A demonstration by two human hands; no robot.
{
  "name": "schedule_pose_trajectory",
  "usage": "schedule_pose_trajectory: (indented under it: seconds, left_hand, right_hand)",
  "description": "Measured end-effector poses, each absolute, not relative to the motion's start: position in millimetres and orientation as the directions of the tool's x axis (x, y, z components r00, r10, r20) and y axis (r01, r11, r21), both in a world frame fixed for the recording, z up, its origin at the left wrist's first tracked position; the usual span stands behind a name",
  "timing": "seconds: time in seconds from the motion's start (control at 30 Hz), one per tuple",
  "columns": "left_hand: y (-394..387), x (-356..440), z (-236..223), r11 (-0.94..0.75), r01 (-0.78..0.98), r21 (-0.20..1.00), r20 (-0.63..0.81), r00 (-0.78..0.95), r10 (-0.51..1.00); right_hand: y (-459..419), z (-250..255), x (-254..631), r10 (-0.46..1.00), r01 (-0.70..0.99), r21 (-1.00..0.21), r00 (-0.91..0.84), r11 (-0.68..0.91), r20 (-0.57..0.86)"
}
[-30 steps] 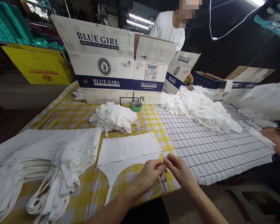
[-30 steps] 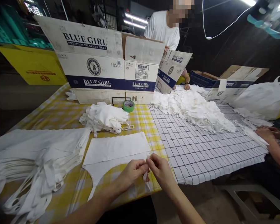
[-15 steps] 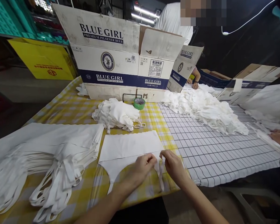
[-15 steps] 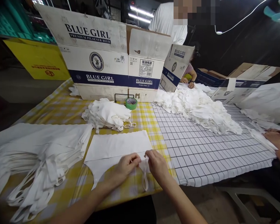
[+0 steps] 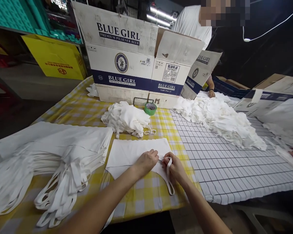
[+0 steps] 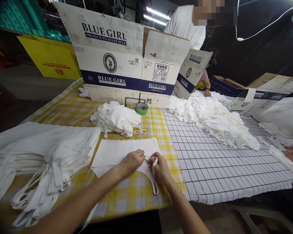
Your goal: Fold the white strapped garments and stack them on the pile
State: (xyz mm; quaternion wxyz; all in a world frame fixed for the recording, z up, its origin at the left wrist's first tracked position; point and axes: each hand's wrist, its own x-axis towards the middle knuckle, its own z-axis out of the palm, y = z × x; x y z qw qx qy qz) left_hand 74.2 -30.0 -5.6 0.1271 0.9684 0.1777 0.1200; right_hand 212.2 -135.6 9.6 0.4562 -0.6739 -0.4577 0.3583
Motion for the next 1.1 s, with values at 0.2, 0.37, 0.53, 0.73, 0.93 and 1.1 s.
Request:
schedule_pose_trajectory:
  seconds: [0.2, 0.37, 0.53, 0.73, 0.93, 1.1]
  left_hand:
    - [-19.0, 73.8, -10.5, -0.66, 0.318, 0.68, 0.175, 0.805, 0.568]
    - [-12.8, 73.8, -7.2, -0.509, 0.291, 0.81, 0.104, 0.784, 0.613]
    - [-10.0, 75.9, -8.1, -0.493, 0.284, 0.822, 0.093, 0.788, 0.608]
    - [-10.3, 75.7, -11.8, -0.484, 0.285, 0.827, 0.091, 0.782, 0.616]
    - [-11.4, 75.6, -11.9, -0.475, 0.295, 0.829, 0.081, 0.777, 0.624]
    - [-10.8, 75.0, -9.7, -0.468, 0.292, 0.834, 0.075, 0.78, 0.621]
  right_hand:
    - [-127.0, 9.0, 215.5, 0.956, 0.396, -0.909, 0.294, -0.132, -0.011]
    - [-116.1, 10.4, 219.9, 0.969, 0.562, -0.823, 0.239, -0.084, 0.064]
    - [-109.4, 10.6, 219.4, 0.969, 0.639, -0.768, 0.218, -0.051, 0.116]
    - [-107.5, 7.6, 216.8, 0.963, 0.701, -0.713, 0.203, -0.015, 0.179]
    - [-106.2, 2.2, 217.3, 0.958, 0.708, -0.706, 0.214, -0.016, 0.193]
    - [-106.5, 1.1, 218.6, 0.958, 0.709, -0.705, 0.21, -0.012, 0.195]
